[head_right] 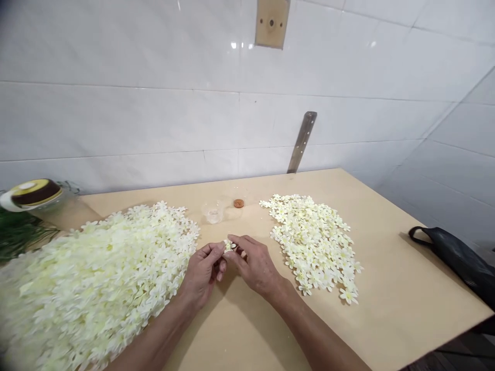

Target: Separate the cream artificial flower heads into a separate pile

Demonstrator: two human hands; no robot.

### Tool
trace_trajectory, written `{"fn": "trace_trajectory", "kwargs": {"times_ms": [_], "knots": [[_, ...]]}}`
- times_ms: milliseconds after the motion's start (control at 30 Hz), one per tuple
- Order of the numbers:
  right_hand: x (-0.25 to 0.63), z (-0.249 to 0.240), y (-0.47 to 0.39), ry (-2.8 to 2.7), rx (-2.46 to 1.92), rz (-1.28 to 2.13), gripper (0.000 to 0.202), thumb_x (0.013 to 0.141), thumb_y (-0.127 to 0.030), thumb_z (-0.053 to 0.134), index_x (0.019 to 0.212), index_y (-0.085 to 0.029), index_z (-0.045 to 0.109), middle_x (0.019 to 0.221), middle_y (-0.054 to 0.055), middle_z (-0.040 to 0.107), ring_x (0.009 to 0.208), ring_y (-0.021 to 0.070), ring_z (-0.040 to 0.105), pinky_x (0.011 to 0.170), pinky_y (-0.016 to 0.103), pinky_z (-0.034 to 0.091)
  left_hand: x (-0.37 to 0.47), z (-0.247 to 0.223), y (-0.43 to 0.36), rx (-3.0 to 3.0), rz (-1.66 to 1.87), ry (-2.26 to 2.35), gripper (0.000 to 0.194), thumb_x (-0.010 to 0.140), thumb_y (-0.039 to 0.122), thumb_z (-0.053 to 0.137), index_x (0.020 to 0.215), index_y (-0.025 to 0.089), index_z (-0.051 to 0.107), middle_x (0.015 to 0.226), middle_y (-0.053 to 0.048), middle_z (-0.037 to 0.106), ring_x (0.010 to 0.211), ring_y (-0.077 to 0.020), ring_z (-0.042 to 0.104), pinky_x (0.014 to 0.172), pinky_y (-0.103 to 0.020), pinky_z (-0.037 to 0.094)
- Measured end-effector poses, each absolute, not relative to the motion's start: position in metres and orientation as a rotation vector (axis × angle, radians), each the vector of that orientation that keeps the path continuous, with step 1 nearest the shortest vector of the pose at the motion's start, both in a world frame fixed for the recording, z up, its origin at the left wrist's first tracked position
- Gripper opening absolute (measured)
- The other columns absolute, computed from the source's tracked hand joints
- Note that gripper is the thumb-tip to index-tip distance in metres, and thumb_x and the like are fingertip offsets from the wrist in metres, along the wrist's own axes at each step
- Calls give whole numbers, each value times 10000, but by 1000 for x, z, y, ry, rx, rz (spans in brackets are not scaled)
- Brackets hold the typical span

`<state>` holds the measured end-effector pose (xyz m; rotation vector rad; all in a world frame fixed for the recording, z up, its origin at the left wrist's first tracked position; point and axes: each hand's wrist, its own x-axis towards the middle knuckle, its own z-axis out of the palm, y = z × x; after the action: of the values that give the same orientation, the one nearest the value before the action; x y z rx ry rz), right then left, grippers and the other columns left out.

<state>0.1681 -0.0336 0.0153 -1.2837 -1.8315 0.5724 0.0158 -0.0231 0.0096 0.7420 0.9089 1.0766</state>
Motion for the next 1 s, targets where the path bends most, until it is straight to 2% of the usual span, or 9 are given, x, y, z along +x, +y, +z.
{"fn": "trace_trajectory", "kwargs": {"times_ms": [167, 300, 433, 533, 733, 867, 1000], "knots": [[172, 17, -33, -1910, -1277, 461, 342, 949, -349, 543, 1255, -209, 607, 951, 59, 676, 781, 151, 641, 710, 273, 556, 16, 14, -24, 727, 1048, 906, 369, 735, 469, 745, 706, 130, 601, 470, 20, 540, 368, -52, 388, 374, -182, 285], [175, 22, -34, -1955, -1307, 431, 250, 936, -307, 564, 1153, -217, 649, 939, 45, 700, 785, 152, 662, 711, 260, 544, 16, 12, -24, 741, 1046, 905, 355, 741, 445, 747, 700, 118, 616, 494, 11, 549, 395, -52, 410, 396, -183, 308], [177, 23, -35, -1962, -1318, 471, 164, 948, -261, 537, 1029, -208, 669, 753, 8, 697, 649, 137, 660, 648, 238, 517, 16, 8, -23, 766, 1047, 928, 355, 723, 441, 761, 695, 111, 633, 488, 13, 536, 394, -53, 404, 390, -186, 306], [177, 22, -37, -1959, -1307, 470, 202, 976, -270, 484, 923, -198, 666, 627, -9, 648, 548, 126, 614, 593, 227, 485, 17, 7, -24, 774, 1040, 932, 365, 715, 453, 764, 707, 109, 645, 494, 12, 538, 396, -52, 407, 391, -186, 315], [174, 22, -42, -2007, -1301, 308, 277, 977, -275, 484, 749, -191, 618, 641, 5, 616, 561, 120, 562, 556, 230, 411, 20, 10, -26, 771, 1093, 906, 367, 716, 455, 767, 815, 123, 646, 528, 6, 571, 441, -84, 480, 401, -194, 372], [174, 20, -44, -1984, -1310, 392, 230, 990, -255, 449, 852, -204, 627, 741, 13, 645, 632, 126, 602, 608, 231, 452, 19, 10, -27, 773, 1075, 853, 393, 753, 450, 742, 926, 104, 667, 577, -5, 586, 483, -93, 515, 424, -199, 404], [174, 15, -45, -1898, -1358, 520, 218, 1001, -307, 416, 963, -203, 604, 813, 35, 660, 613, 130, 622, 592, 241, 501, 18, 6, -27, 853, 1049, 836, 365, 787, 452, 712, 890, 105, 665, 565, -8, 586, 465, -92, 508, 428, -208, 409]]}}
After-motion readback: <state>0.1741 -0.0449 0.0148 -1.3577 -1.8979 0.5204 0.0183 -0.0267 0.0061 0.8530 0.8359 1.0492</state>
